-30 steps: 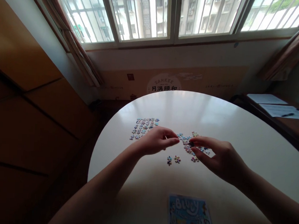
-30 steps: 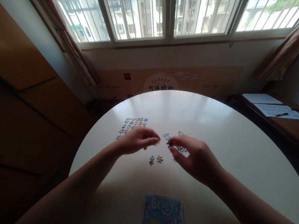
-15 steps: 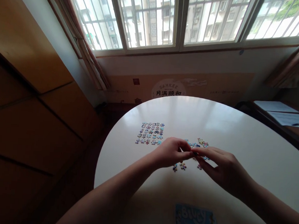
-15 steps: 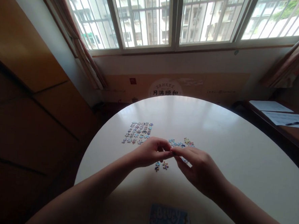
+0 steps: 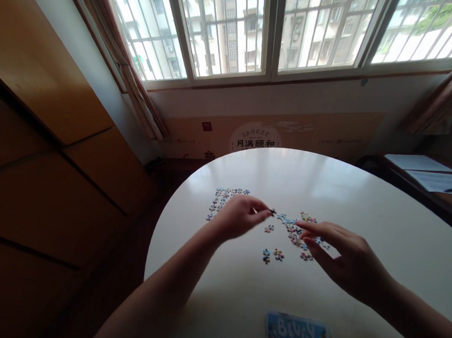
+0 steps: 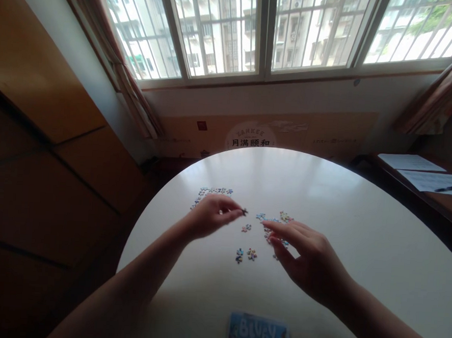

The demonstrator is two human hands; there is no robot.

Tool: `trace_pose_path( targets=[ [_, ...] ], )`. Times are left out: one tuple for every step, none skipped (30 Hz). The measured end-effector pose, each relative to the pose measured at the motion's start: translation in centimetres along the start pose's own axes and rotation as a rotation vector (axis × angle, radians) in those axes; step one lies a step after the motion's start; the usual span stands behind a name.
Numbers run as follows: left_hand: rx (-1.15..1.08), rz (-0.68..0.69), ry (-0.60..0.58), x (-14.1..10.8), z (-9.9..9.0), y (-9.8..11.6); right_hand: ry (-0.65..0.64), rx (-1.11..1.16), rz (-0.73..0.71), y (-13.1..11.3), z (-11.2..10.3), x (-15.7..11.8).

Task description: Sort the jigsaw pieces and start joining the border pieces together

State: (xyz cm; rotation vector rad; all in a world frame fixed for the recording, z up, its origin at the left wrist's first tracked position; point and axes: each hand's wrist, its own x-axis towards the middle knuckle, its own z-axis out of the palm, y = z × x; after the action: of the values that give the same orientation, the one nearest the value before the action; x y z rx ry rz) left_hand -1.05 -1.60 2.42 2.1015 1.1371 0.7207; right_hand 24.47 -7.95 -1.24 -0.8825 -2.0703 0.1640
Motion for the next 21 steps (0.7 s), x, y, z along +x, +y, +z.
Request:
trace_pose_path(
  targets=[
    [0.009,-0.065,0.11,0.2,-1.2,-1.1,0.001,0.005,0.019,0.1,-0.2,0.0],
    [0.019,-0.134,0.218,0.4,-2.4,-2.5,0.005,0.008,0.038,0.2,-0.4,0.0],
    [0.04,-0.193,0.338,0.5,-3.7,-4.0,0.014,0.008,0.057,0.4,-0.6,-0.1],
    [0.068,-0.247,0.445,0.5,-4.9,-5.6,0.023,0.005,0.075,0.5,-0.7,-0.1],
    [0.1,-0.312,0.525,0.5,-6.1,-7.1,0.033,-0.001,0.092,0.7,-0.8,-0.2],
    [0.142,-0.404,0.6,0.5,-7.0,-8.6,0.042,-0.007,0.106,0.9,-0.8,-0.3],
    [0.197,-0.503,0.646,0.4,-7.7,-10.0,0.047,-0.011,0.115,1.1,-0.8,-0.4],
    [0.226,-0.555,0.662,0.3,-8.3,-11.2,0.05,-0.015,0.119,1.2,-0.8,-0.4],
    [0.247,-0.591,0.671,0.2,-8.6,-12.2,0.052,-0.018,0.119,1.3,-0.8,-0.4],
    [0.273,-0.631,0.672,0.1,-8.7,-12.9,0.05,-0.02,0.112,1.3,-0.8,-0.4],
    [0.297,-0.666,0.667,0.1,-8.7,-13.5,0.044,-0.017,0.096,1.3,-0.7,-0.4],
    [0.326,-0.702,0.66,0.1,-8.6,-13.9,0.034,-0.011,0.073,1.3,-0.7,-0.3],
    [0.358,-0.733,0.653,0.2,-8.4,-14.1,0.024,-0.004,0.047,1.2,-0.7,-0.3],
    [0.393,-0.758,0.645,0.2,-8.3,-14.3,0.016,0.004,0.021,1.1,-0.7,-0.2],
    [0.428,-0.773,0.639,0.4,-8.1,-14.4,0.009,0.01,-0.001,1.0,-0.7,-0.2],
    [0.463,-0.78,0.632,0.5,-8.0,-14.5,0.005,0.013,-0.016,0.9,-0.7,-0.1],
    [0.497,-0.779,0.627,0.6,-7.8,-14.5,0.004,0.013,-0.027,0.8,-0.7,-0.1],
    [0.529,-0.775,0.623,0.7,-7.7,-14.6,0.002,0.011,-0.035,0.7,-0.7,-0.1],
    [0.559,-0.77,0.621,0.8,-7.7,-14.6,-0.002,0.012,-0.041,0.7,-0.6,-0.1],
    [0.584,-0.765,0.62,0.9,-7.6,-14.7,-0.007,0.015,-0.044,0.7,-0.6,-0.1],
    [0.606,-0.761,0.62,1.0,-7.6,-14.7,-0.011,0.017,-0.046,0.7,-0.6,-0.1]
  ],
)
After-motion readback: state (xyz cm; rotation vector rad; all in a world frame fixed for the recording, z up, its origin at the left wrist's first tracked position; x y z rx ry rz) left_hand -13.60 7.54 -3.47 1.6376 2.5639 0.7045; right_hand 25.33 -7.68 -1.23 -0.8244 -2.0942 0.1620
